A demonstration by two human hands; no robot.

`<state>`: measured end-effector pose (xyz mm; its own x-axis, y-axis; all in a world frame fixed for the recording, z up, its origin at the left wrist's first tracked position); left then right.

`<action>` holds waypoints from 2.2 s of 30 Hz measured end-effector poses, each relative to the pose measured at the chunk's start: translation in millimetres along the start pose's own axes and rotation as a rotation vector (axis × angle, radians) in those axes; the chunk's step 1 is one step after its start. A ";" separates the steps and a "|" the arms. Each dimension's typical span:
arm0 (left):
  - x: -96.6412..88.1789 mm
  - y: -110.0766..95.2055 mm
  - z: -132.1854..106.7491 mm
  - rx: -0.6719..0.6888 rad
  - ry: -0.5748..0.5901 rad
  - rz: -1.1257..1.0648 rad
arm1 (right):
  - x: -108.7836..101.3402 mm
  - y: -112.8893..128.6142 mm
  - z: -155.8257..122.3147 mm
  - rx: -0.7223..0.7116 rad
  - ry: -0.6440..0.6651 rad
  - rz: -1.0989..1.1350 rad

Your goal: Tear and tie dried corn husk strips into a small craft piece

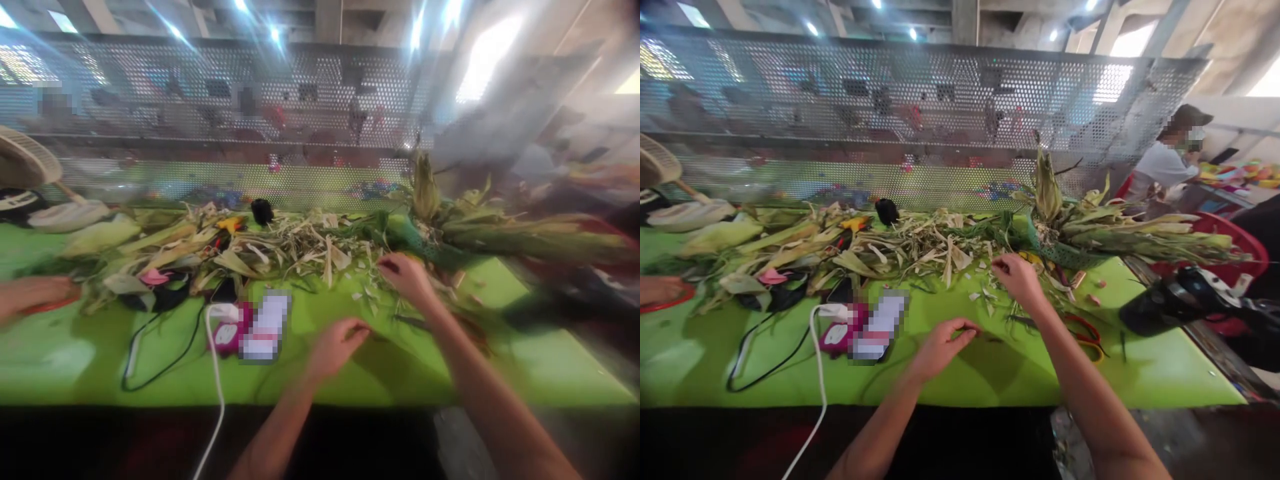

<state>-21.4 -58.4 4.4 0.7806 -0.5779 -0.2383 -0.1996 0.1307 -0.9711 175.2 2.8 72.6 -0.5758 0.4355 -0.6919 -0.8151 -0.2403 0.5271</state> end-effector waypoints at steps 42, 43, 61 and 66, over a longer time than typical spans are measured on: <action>-50.1 8.9 130.9 -0.057 -0.632 -0.485 | 38.5 -32.8 28.0 0.269 0.076 0.525; -53.0 12.1 130.9 -0.060 -0.643 -0.461 | 37.9 -35.1 27.4 0.275 0.065 0.523; -52.5 1.7 119.9 0.006 -0.474 -0.021 | 56.8 -44.2 18.4 0.423 0.102 0.757; -53.2 18.1 126.8 -0.026 -0.466 -0.104 | 61.6 -39.9 19.9 0.446 0.114 0.765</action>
Point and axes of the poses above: each hand's wrist, its own z-axis towards the middle knuckle, its own x-axis out of the palm, y = z × x, the point moved 7 cm from there along z, towards the middle knuckle, and after that the axes turned 3 degrees about -y, right-handed, at the moved point
